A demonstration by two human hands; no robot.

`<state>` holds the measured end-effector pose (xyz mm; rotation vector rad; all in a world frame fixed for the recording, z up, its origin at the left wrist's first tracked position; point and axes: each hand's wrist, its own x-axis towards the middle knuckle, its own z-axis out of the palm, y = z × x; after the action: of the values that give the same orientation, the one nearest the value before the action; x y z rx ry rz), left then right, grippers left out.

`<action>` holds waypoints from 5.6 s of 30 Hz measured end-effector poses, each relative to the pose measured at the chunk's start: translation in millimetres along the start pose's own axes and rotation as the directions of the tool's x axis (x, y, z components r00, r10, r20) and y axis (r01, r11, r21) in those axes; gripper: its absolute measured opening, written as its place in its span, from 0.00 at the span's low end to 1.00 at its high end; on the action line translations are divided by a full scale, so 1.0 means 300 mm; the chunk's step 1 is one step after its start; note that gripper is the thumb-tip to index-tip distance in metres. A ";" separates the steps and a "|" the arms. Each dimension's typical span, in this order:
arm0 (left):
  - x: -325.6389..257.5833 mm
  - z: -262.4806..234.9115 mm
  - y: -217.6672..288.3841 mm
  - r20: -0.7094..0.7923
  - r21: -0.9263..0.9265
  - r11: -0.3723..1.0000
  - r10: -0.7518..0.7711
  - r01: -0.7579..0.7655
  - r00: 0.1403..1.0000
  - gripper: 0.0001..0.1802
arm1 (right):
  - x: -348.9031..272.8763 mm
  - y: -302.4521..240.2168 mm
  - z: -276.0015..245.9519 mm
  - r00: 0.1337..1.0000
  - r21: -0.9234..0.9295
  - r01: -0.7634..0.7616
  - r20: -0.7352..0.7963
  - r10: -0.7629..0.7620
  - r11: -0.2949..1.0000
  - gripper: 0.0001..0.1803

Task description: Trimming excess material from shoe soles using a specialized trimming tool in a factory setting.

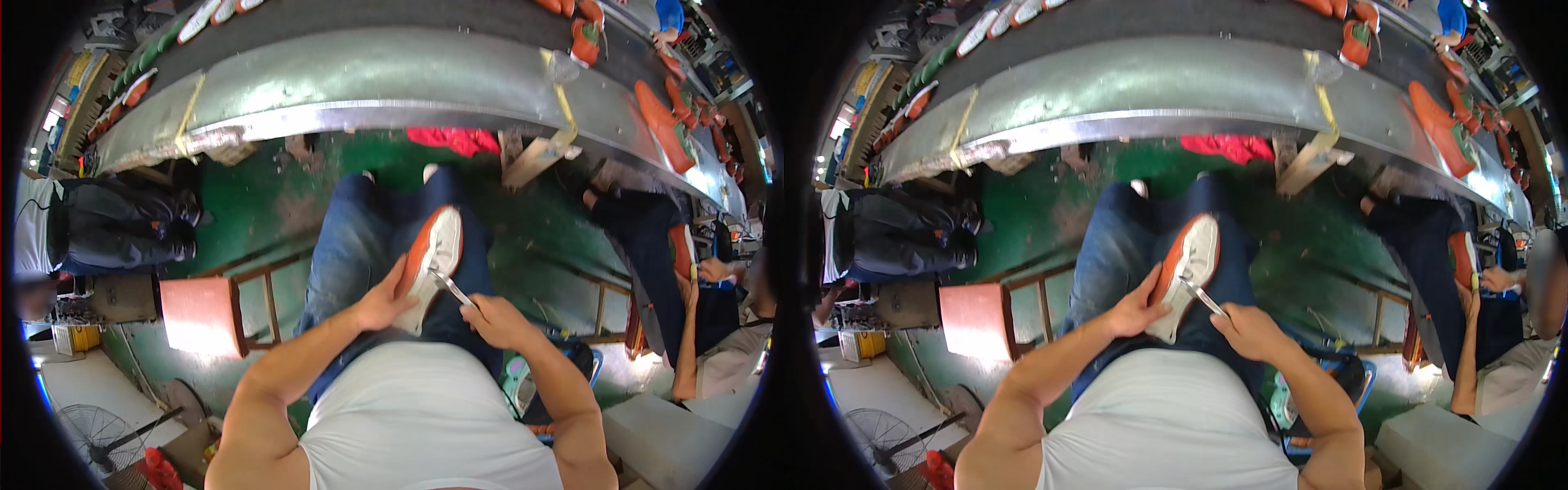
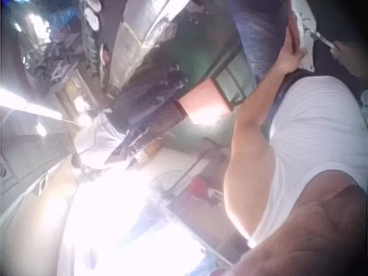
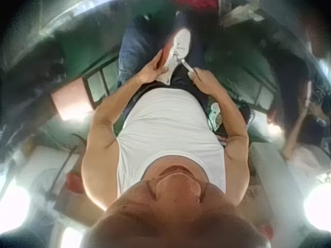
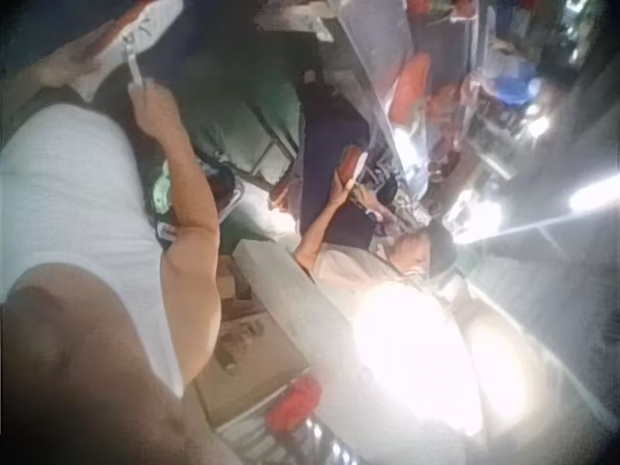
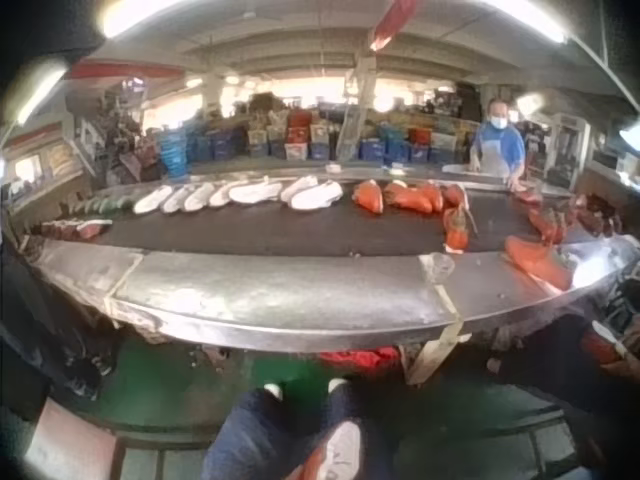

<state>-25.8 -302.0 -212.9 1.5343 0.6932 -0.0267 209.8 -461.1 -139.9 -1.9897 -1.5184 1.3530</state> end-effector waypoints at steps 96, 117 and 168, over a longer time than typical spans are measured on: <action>0.485 -1.084 0.940 -0.373 0.754 0.613 0.108 0.234 0.921 0.49 | 0.131 -0.008 0.141 0.823 0.136 -0.076 -0.550 0.139 0.988 0.26; -0.027 -0.365 0.400 -0.524 -0.397 0.622 0.450 -0.675 0.723 0.56 | 0.014 -0.027 -0.027 0.810 0.416 0.270 -0.585 0.029 0.868 0.17; 0.057 -0.368 0.233 0.012 -0.212 0.969 0.128 -0.123 0.992 0.53 | 0.198 -0.337 -0.146 0.990 0.333 -0.131 0.085 0.109 0.934 0.17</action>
<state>-25.1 -189.2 -144.9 1.3677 0.5583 0.1187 185.3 -356.4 -76.1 -1.8586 -1.1096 1.6184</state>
